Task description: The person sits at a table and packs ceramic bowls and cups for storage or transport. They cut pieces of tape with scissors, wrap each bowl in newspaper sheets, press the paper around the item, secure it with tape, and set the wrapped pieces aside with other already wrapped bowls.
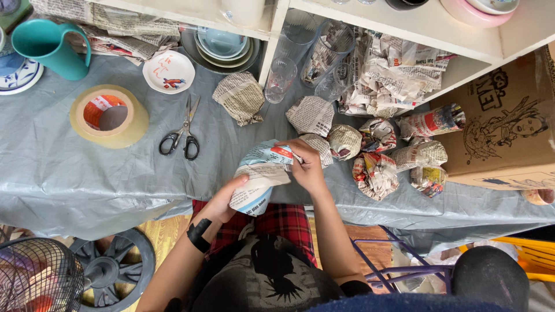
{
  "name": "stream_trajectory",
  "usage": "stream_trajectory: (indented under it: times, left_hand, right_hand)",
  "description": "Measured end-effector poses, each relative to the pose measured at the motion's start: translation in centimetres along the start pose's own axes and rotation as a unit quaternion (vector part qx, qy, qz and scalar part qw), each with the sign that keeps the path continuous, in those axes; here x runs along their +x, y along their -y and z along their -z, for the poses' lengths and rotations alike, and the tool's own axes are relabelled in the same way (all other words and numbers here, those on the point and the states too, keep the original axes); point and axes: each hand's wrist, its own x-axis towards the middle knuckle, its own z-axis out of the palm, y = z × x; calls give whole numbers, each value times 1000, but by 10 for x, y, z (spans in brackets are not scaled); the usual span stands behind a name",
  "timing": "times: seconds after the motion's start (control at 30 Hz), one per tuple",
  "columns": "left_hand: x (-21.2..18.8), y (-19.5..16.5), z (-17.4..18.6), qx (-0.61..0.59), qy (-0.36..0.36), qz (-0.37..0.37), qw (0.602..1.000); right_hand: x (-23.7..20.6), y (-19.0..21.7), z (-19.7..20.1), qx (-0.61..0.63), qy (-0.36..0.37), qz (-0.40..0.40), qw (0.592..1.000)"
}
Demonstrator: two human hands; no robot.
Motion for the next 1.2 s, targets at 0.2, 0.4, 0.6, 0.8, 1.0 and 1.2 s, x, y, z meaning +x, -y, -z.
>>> stream_trajectory:
  times: [0.2, 0.4, 0.6, 0.8, 1.0, 1.2]
  left_hand:
    - [-13, -16, -5, 51, 18, -8, 998]
    - [-18, -30, -18, 182, -21, -123, 975]
    - [-35, -46, -49, 384, -89, -254, 883]
    - [-44, -52, -85, 549, -252, -385, 698]
    - [-38, -43, -100, 575, -293, -442, 623]
    - [-34, -38, -83, 494, -203, -335, 776]
  right_hand:
    - [14, 45, 18, -63, 58, 1, 996]
    - [-9, 26, 14, 129, 6, -55, 990]
    - [-39, 6, 7, 255, -53, -157, 953]
    - [-49, 26, -19, 195, -49, -76, 977]
    - [-60, 33, -79, 134, -229, -125, 956]
    - [-46, 40, -56, -3, -192, 3, 981]
